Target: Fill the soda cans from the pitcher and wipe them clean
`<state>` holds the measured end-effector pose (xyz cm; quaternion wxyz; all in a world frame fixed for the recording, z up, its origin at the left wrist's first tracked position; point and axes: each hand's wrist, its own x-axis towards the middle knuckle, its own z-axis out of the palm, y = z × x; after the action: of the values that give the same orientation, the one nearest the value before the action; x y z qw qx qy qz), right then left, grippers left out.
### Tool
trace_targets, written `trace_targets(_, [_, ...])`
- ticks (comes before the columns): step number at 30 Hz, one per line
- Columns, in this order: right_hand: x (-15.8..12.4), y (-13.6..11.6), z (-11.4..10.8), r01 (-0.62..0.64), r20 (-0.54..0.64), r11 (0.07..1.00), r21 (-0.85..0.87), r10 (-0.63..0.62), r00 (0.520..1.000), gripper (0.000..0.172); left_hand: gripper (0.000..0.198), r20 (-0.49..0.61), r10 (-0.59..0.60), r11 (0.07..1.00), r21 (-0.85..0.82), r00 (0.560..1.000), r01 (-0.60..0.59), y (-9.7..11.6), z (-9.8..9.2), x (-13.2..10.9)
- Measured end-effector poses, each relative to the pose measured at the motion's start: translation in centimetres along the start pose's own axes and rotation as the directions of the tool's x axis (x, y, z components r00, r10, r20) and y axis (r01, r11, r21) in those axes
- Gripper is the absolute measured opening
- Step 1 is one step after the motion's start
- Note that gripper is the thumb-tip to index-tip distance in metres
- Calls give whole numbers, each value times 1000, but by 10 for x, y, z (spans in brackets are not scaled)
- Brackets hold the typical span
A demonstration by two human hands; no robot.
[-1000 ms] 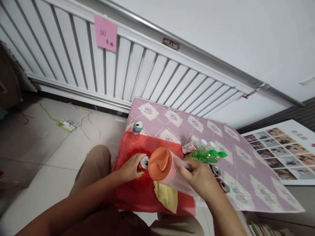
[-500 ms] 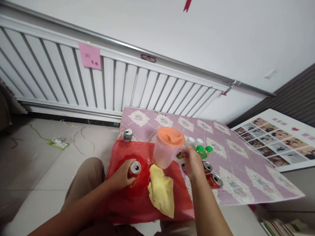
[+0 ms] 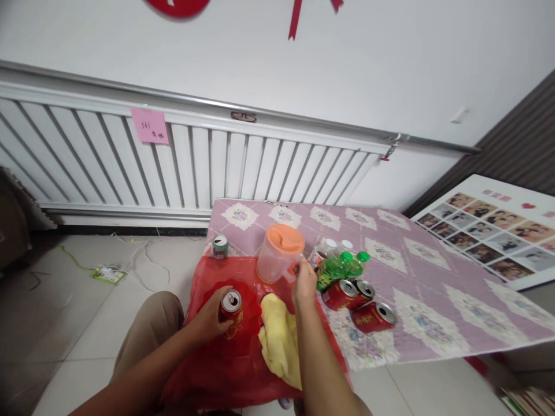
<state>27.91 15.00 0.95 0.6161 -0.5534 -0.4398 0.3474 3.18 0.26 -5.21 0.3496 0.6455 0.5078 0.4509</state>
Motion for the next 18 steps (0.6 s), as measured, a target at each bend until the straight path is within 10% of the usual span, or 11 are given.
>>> trace_targets(10, [-21, 2, -36, -58, 7, 991, -124, 59, 998, 59, 80, 6, 2, 1000, 24, 1000, -2, -4, 0, -1])
trace_targets(18, [-107, 10, -82, 102, 243, 844, -526, 34, 970, 63, 79, 20, -2, 999, 51, 1000, 1, -7, 0, 0])
